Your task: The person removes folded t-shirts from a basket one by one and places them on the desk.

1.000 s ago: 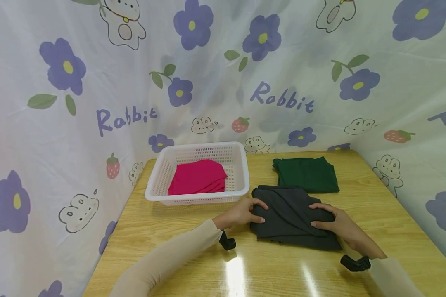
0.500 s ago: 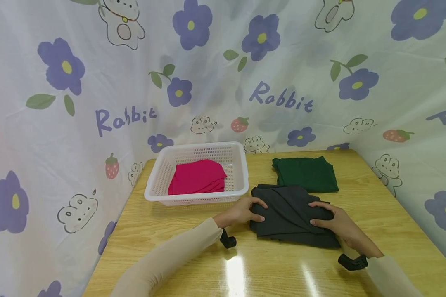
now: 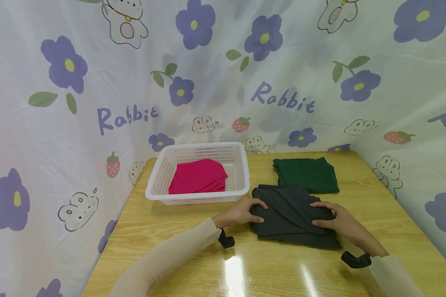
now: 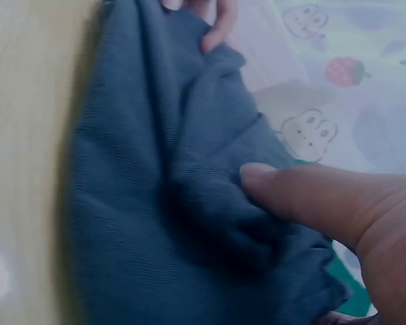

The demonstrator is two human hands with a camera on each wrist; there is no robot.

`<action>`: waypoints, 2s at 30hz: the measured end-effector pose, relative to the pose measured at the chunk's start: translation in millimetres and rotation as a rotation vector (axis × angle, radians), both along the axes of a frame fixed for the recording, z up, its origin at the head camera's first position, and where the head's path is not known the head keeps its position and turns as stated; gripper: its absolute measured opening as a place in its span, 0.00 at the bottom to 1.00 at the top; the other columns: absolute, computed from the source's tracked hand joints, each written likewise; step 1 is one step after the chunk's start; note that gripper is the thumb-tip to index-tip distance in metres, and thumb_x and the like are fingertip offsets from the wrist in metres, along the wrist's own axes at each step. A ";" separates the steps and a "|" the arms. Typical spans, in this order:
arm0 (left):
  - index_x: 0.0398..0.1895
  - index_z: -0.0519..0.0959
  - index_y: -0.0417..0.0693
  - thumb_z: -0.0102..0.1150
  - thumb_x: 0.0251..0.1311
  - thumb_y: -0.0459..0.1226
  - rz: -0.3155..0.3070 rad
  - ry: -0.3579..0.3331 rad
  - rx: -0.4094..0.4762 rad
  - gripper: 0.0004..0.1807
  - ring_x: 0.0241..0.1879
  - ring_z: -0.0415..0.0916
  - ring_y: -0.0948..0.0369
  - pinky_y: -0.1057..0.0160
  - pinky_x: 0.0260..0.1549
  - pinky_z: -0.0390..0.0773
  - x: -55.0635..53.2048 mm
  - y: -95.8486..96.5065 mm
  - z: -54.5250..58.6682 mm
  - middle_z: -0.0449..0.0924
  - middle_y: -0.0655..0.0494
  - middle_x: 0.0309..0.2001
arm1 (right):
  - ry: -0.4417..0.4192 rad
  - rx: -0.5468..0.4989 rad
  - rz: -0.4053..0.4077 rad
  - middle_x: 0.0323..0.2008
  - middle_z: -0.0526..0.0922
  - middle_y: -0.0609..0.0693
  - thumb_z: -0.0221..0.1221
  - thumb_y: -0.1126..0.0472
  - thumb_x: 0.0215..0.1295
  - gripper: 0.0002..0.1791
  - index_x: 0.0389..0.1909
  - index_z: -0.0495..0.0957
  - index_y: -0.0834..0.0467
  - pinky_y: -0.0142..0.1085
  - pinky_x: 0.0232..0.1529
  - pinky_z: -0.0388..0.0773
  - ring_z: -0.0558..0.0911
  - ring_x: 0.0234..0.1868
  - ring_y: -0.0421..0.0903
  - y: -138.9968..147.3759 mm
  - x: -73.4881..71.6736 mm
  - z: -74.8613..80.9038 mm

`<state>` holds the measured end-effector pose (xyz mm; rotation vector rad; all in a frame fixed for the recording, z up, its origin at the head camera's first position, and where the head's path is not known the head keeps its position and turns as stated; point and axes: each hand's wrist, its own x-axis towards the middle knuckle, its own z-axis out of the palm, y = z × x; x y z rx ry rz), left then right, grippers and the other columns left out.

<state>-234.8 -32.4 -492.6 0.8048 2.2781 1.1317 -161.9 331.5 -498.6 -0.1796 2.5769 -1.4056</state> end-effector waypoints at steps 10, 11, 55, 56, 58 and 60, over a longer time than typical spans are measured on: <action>0.61 0.79 0.48 0.68 0.68 0.36 -0.042 -0.074 0.030 0.19 0.23 0.76 0.48 0.61 0.21 0.74 5.5 -23.2 16.6 0.82 0.41 0.31 | 0.041 0.030 -0.042 0.73 0.59 0.68 0.68 0.49 0.69 0.38 0.73 0.67 0.60 0.57 0.50 0.79 0.67 0.64 0.72 0.5 -5.3 34.7; 0.60 0.80 0.49 0.68 0.68 0.37 -0.049 -0.072 0.024 0.18 0.25 0.77 0.47 0.60 0.22 0.75 5.7 -25.3 18.1 0.83 0.43 0.32 | 0.050 0.036 -0.037 0.73 0.61 0.68 0.68 0.49 0.69 0.38 0.73 0.67 0.60 0.58 0.51 0.78 0.67 0.65 0.72 -0.8 -6.1 37.4; 0.51 0.82 0.45 0.61 0.73 0.39 0.310 -0.103 0.129 0.09 0.43 0.82 0.41 0.49 0.46 0.84 -74.9 -156.0 103.5 0.80 0.34 0.50 | 0.048 -0.182 0.227 0.62 0.76 0.62 0.67 0.55 0.71 0.28 0.69 0.72 0.54 0.51 0.53 0.82 0.78 0.55 0.58 -165.0 -93.6 102.3; 0.51 0.82 0.45 0.61 0.74 0.38 0.317 -0.103 0.127 0.09 0.44 0.82 0.39 0.48 0.46 0.84 -76.0 -158.3 103.1 0.80 0.35 0.50 | 0.048 -0.189 0.229 0.62 0.76 0.62 0.67 0.55 0.71 0.29 0.70 0.72 0.55 0.51 0.54 0.82 0.78 0.56 0.58 -168.0 -95.5 102.4; 0.51 0.82 0.44 0.61 0.74 0.38 0.330 -0.102 0.117 0.10 0.47 0.80 0.35 0.45 0.48 0.83 -77.5 -162.2 103.6 0.80 0.36 0.49 | 0.051 -0.205 0.236 0.62 0.76 0.63 0.67 0.56 0.71 0.30 0.70 0.71 0.57 0.54 0.55 0.81 0.78 0.56 0.59 -174.0 -98.8 102.6; 0.52 0.82 0.43 0.60 0.74 0.38 0.340 -0.102 0.105 0.10 0.48 0.79 0.32 0.42 0.50 0.82 -79.3 -165.7 103.9 0.80 0.35 0.50 | 0.058 -0.213 0.237 0.62 0.76 0.61 0.67 0.55 0.71 0.30 0.70 0.71 0.57 0.55 0.57 0.79 0.78 0.56 0.58 -178.9 -102.1 102.1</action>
